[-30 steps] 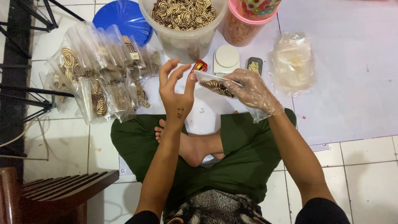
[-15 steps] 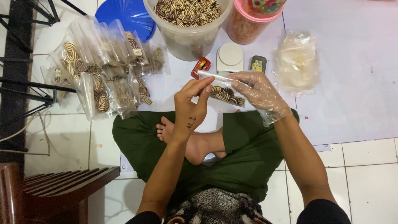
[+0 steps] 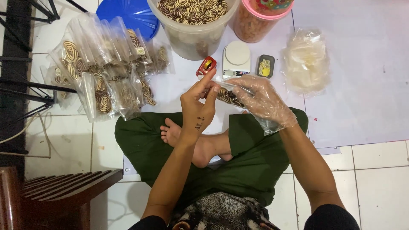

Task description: Manually packaging spiral-patterned cookies from a large bin into individual plastic bags while sitting on the floor.

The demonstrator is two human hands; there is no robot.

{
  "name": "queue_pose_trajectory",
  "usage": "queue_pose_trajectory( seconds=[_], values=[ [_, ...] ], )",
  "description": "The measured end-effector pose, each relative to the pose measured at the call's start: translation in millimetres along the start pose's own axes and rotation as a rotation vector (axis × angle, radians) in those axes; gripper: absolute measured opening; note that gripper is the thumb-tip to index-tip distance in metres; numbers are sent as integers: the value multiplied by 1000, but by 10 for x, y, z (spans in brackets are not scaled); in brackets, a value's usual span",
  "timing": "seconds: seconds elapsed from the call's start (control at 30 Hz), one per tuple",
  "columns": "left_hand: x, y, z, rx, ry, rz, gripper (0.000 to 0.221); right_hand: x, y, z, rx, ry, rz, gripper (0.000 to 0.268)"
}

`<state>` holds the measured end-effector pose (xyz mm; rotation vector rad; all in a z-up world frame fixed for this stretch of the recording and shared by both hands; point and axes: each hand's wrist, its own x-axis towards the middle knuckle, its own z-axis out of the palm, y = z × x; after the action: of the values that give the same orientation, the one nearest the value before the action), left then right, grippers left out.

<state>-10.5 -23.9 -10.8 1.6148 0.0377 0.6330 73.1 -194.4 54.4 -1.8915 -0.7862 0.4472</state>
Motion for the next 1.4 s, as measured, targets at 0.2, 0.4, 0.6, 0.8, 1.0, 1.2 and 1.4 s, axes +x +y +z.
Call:
queue_pose_trajectory(
  seconds=[0.2, 0.4, 0.6, 0.8, 1.0, 1.2, 1.4],
  values=[
    [-24, 29, 19, 30, 10, -29, 42, 0, 48, 0, -22, 1, -7, 28],
    [-46, 24, 39, 60, 25, -73, 40, -6, 71, -4, -27, -19, -41, 29],
    [-21, 111, 38, 127, 42, -69, 36, -30, 63, 11, -15, -29, -28, 31],
    [-27, 138, 49, 489, 195, 203, 37, -58, 10, -6, -15, -25, 11, 30],
    [68, 58, -74, 637, 61, 479, 13, -17, -20, -7, -60, -44, -53, 30],
    [79, -81, -222, 698, -77, 522, 18, -14, -46, 34, -117, -67, -58, 28],
    [14, -201, -386, 823, -113, 520, 14, 40, -96, 128, -213, -114, -218, 25]
  ],
)
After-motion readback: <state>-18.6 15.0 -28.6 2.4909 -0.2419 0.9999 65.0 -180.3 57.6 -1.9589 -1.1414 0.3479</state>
